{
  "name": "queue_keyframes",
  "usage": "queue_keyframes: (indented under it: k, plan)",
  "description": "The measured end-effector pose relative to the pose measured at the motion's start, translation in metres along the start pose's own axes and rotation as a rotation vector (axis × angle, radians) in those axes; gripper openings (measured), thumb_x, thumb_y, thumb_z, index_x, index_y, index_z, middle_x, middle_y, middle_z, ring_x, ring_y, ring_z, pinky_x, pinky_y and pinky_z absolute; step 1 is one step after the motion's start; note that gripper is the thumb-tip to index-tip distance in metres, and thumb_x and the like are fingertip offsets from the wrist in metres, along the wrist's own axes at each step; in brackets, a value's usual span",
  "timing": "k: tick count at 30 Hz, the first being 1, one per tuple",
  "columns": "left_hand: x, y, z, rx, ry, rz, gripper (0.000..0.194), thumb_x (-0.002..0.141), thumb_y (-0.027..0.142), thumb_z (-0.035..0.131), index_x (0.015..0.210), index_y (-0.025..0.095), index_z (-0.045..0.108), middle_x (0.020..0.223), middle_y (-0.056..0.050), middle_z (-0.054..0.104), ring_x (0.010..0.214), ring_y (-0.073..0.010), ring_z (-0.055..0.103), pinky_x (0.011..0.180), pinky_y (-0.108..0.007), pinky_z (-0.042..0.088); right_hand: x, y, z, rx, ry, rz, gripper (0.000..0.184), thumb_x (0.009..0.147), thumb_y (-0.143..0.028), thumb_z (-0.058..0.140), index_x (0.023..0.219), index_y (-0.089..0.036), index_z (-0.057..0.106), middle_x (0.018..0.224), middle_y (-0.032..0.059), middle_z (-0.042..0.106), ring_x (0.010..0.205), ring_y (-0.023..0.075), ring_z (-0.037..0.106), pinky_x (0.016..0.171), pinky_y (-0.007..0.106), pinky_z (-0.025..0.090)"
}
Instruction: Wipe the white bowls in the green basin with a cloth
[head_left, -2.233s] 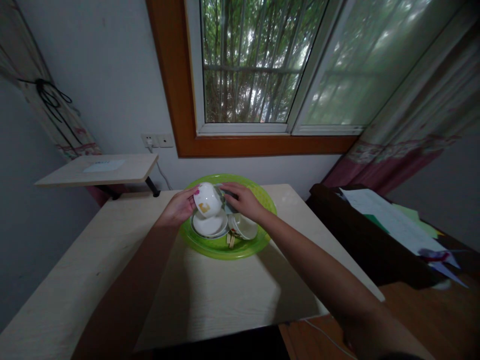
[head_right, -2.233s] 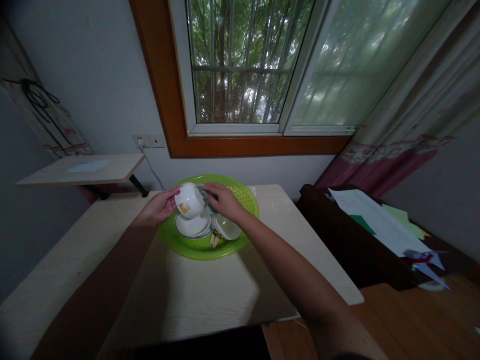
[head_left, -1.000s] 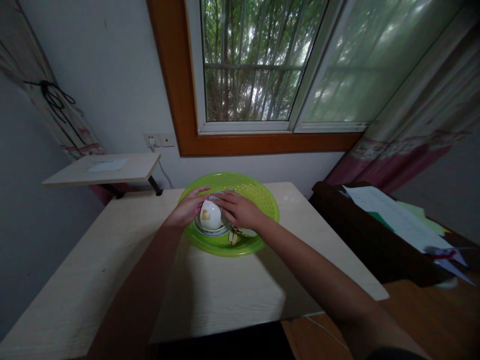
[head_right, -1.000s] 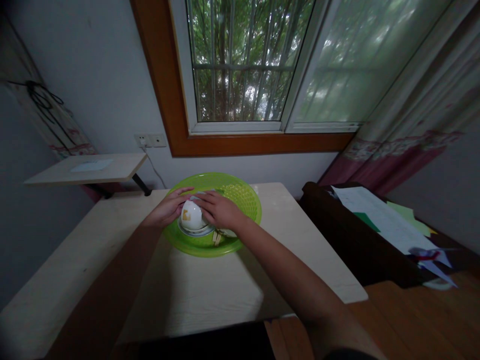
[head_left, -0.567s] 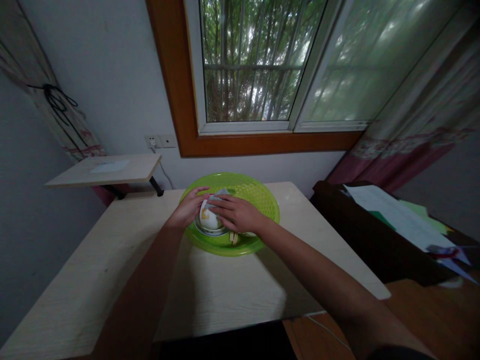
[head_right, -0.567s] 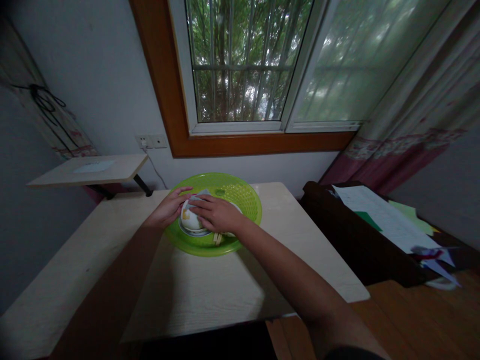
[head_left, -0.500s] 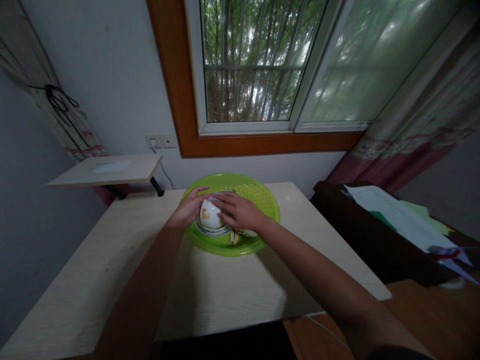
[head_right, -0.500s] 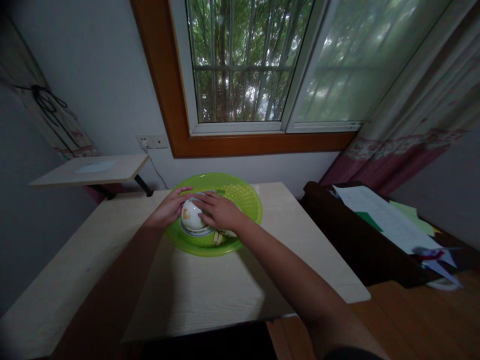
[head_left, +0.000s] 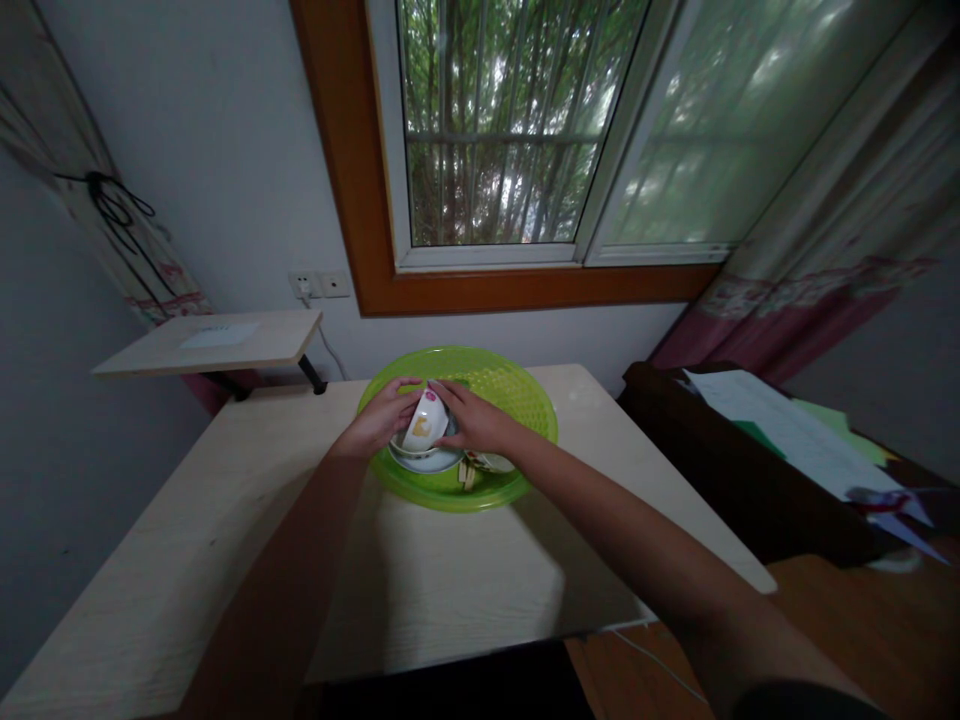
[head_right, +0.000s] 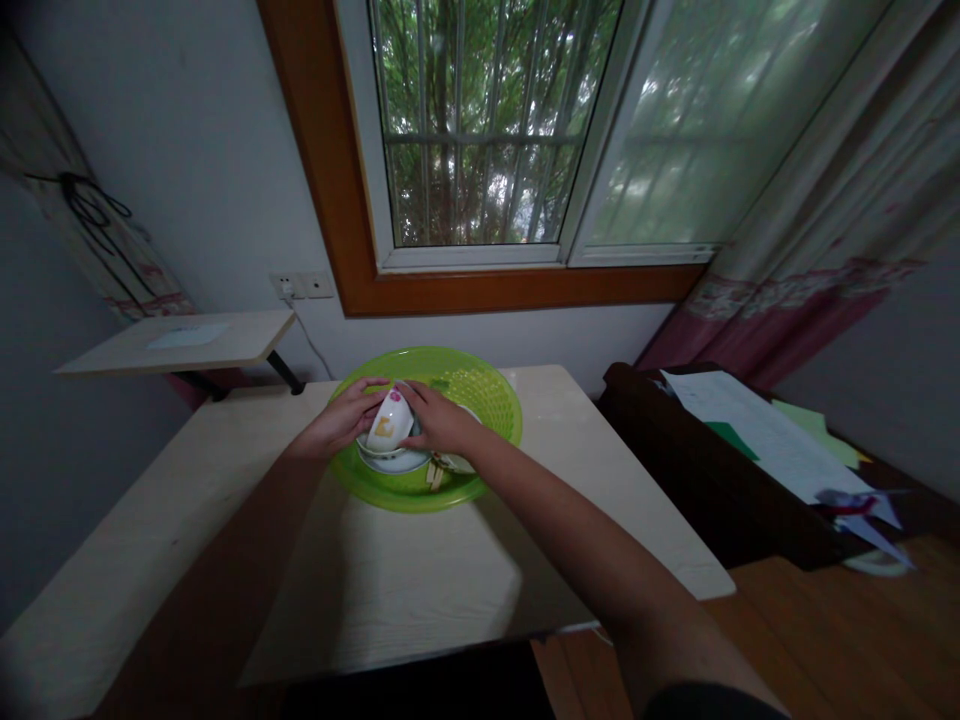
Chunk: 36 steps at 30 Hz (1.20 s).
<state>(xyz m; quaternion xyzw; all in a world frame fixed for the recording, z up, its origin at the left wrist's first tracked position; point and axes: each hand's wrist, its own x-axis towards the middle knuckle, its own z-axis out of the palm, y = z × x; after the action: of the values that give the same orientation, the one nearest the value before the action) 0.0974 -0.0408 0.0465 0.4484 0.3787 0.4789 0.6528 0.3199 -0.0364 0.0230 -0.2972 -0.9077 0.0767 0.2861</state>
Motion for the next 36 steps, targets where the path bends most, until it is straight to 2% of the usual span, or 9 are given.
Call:
queue_keyframes:
  k: [5,8,12,18,23,27,30,33,36]
  plan:
    - [-0.004,0.001,0.009,0.132,-0.019,-0.104,0.058,0.079,0.029,0.083,0.127,0.019,0.053,0.095,-0.007,0.075,0.080,-0.0177,0.074,0.071,-0.027,0.057,0.002,0.000,0.001,0.001,-0.038,0.058,0.108,0.075,-0.032,0.087,0.163,-0.017,0.025,0.155,0.0239,0.044,0.139,0.0358,0.051,0.113,0.051,0.047]
    - [-0.005,0.002,0.011,0.152,-0.007,-0.111,0.059,0.077,0.026,0.082,0.128,0.020,0.052,0.095,-0.005,0.075,0.081,-0.0184,0.074,0.070,-0.027,0.056,0.003,-0.001,0.000,-0.015,-0.042,0.106,0.107,0.074,-0.031,0.088,0.161,-0.014,0.028,0.154,0.0254,0.045,0.139,0.0362,0.051,0.115,0.050,0.045]
    - [-0.006,0.001,0.008,0.211,-0.027,-0.081,0.050,0.070,0.018,0.080,0.113,0.019,0.054,0.095,-0.004,0.075,0.076,-0.0169,0.072,0.067,-0.026,0.054,0.004,-0.004,-0.004,-0.018,-0.035,0.192,0.104,0.073,-0.031,0.089,0.158,-0.012,0.033,0.150,0.0261,0.050,0.136,0.0355,0.055,0.113,0.049,0.045]
    - [-0.003,-0.002,0.009,0.377,-0.201,-0.040,0.035,0.063,0.013,0.074,0.091,0.017,0.055,0.081,-0.003,0.074,0.065,-0.0156,0.068,0.062,-0.026,0.048,0.005,-0.006,-0.008,0.002,-0.033,0.247,0.102,0.071,-0.032,0.090,0.156,-0.014,0.038,0.148,0.0237,0.054,0.134,0.0343,0.056,0.113,0.047,0.045]
    - [-0.002,-0.003,0.008,0.460,-0.114,0.013,0.028,0.063,0.015,0.076,0.084,0.016,0.059,0.077,-0.004,0.073,0.065,-0.0171,0.068,0.061,-0.026,0.047,0.004,0.001,-0.005,0.041,0.008,0.221,0.095,0.075,-0.033,0.087,0.155,-0.011,0.041,0.149,0.0257,0.053,0.137,0.0346,0.053,0.115,0.051,0.042]
    - [-0.002,-0.002,0.007,0.389,-0.016,0.070,0.033,0.065,0.017,0.079,0.094,0.016,0.065,0.084,-0.006,0.076,0.069,-0.0192,0.070,0.063,-0.028,0.051,0.004,0.006,-0.003,0.059,0.088,0.168,0.072,0.091,-0.032,0.072,0.154,-0.013,0.044,0.147,0.0229,0.056,0.134,0.0312,0.056,0.115,0.051,0.044]
    - [-0.003,0.000,0.006,0.288,0.028,0.111,0.040,0.067,0.020,0.081,0.104,0.014,0.066,0.090,-0.009,0.078,0.070,-0.0182,0.070,0.066,-0.028,0.052,0.004,0.007,-0.003,0.043,0.130,0.120,0.055,0.098,-0.023,0.057,0.151,-0.014,0.048,0.146,0.0199,0.058,0.134,0.0281,0.056,0.115,0.051,0.044]
    - [-0.005,0.001,0.003,0.193,0.064,0.138,0.055,0.069,0.024,0.083,0.118,0.013,0.062,0.092,-0.009,0.077,0.068,-0.0172,0.069,0.065,-0.027,0.052,0.005,0.003,-0.007,0.008,0.135,0.051,0.058,0.094,-0.012,0.051,0.152,-0.019,0.049,0.150,0.0154,0.056,0.138,0.0257,0.053,0.118,0.051,0.042]
    - [-0.007,0.001,0.001,0.122,0.095,0.162,0.070,0.069,0.027,0.084,0.132,0.014,0.055,0.089,-0.007,0.076,0.069,-0.0170,0.069,0.065,-0.027,0.051,0.005,-0.005,-0.013,-0.043,0.097,-0.058,0.063,0.094,-0.009,0.049,0.155,-0.022,0.046,0.159,0.0121,0.048,0.147,0.0244,0.044,0.122,0.052,0.036]
